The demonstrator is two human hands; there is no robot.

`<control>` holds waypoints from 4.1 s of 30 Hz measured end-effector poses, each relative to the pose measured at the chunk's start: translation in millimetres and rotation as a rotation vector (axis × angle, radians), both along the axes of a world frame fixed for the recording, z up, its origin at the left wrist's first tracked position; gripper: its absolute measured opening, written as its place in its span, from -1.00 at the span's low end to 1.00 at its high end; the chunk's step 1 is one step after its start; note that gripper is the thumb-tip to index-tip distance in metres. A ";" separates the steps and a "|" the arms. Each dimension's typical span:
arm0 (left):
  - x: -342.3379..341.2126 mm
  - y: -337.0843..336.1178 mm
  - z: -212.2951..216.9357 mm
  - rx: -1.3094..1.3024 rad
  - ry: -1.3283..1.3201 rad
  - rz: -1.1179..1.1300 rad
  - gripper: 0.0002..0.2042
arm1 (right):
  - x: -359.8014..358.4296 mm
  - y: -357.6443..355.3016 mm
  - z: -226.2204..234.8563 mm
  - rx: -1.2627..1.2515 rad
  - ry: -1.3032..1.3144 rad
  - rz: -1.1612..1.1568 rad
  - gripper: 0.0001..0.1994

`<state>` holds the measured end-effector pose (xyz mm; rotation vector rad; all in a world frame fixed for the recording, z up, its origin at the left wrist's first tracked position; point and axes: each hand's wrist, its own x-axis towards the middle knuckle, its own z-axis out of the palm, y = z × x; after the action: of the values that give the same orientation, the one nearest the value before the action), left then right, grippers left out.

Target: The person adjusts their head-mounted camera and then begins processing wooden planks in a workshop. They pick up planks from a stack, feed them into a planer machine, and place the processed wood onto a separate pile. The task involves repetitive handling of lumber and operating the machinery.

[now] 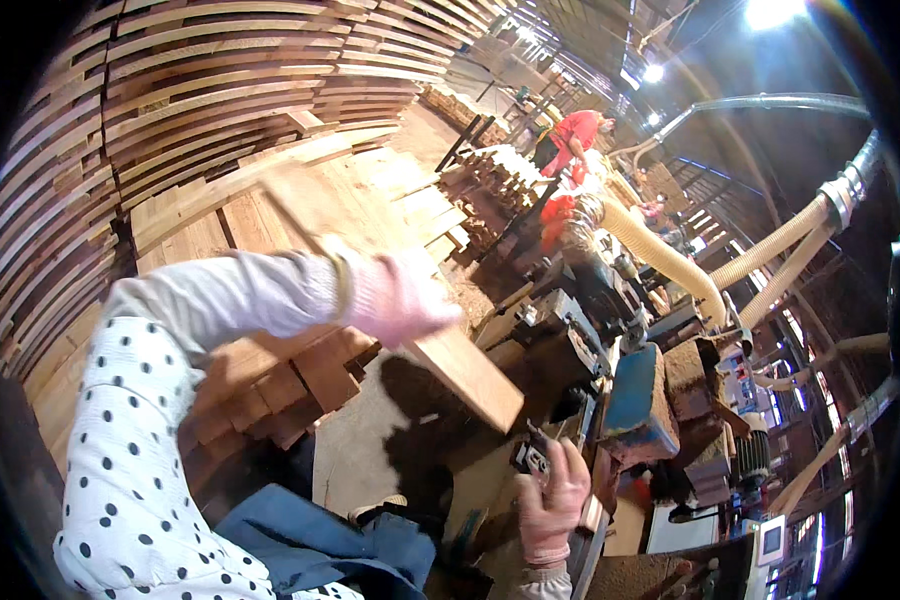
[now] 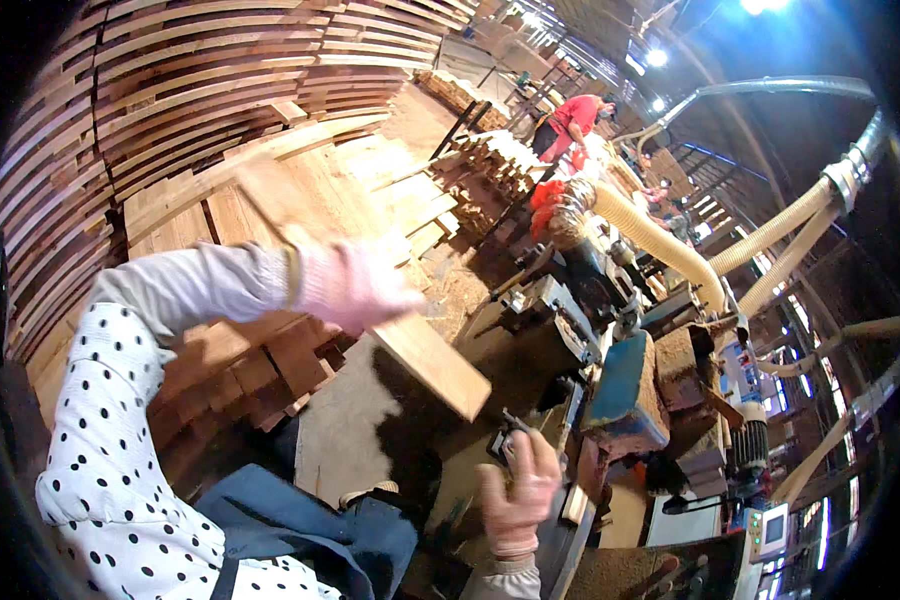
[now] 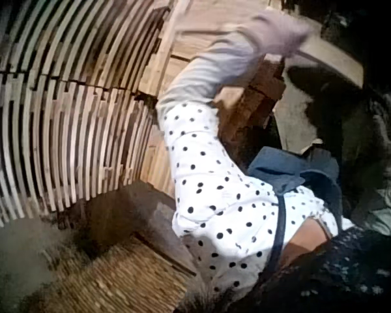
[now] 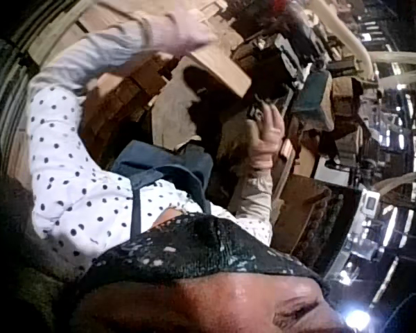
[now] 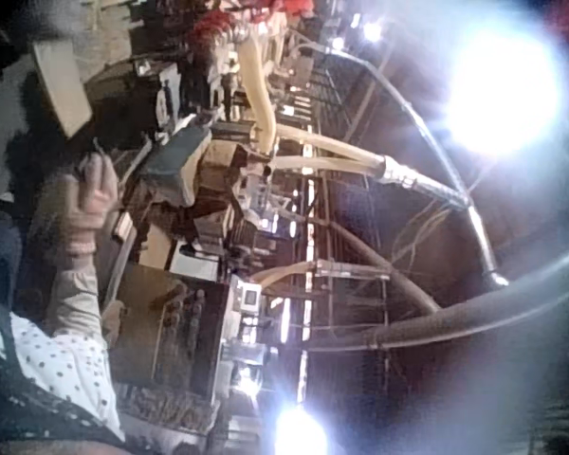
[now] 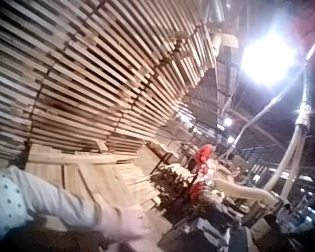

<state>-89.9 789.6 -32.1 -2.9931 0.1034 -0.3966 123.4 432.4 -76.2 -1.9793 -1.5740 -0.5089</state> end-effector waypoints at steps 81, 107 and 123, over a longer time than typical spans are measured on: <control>74.0 -210.8 -76.6 -1.699 -0.630 0.149 -0.13 | 77.1 -107.8 -74.2 0.105 0.754 -0.008 -0.53; -93.9 -141.7 -136.6 -0.958 -1.034 0.807 -0.58 | -47.5 -347.2 -83.8 0.059 0.333 -1.056 -0.21; -278.0 -22.9 -229.7 -1.205 -1.224 1.265 -0.58 | 46.7 -249.8 -73.6 0.136 0.267 -0.744 -0.16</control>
<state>-367.9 766.7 -261.8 -1.9379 -2.4966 -2.3028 170.1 182.6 -149.8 -2.3679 -0.5918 -0.5757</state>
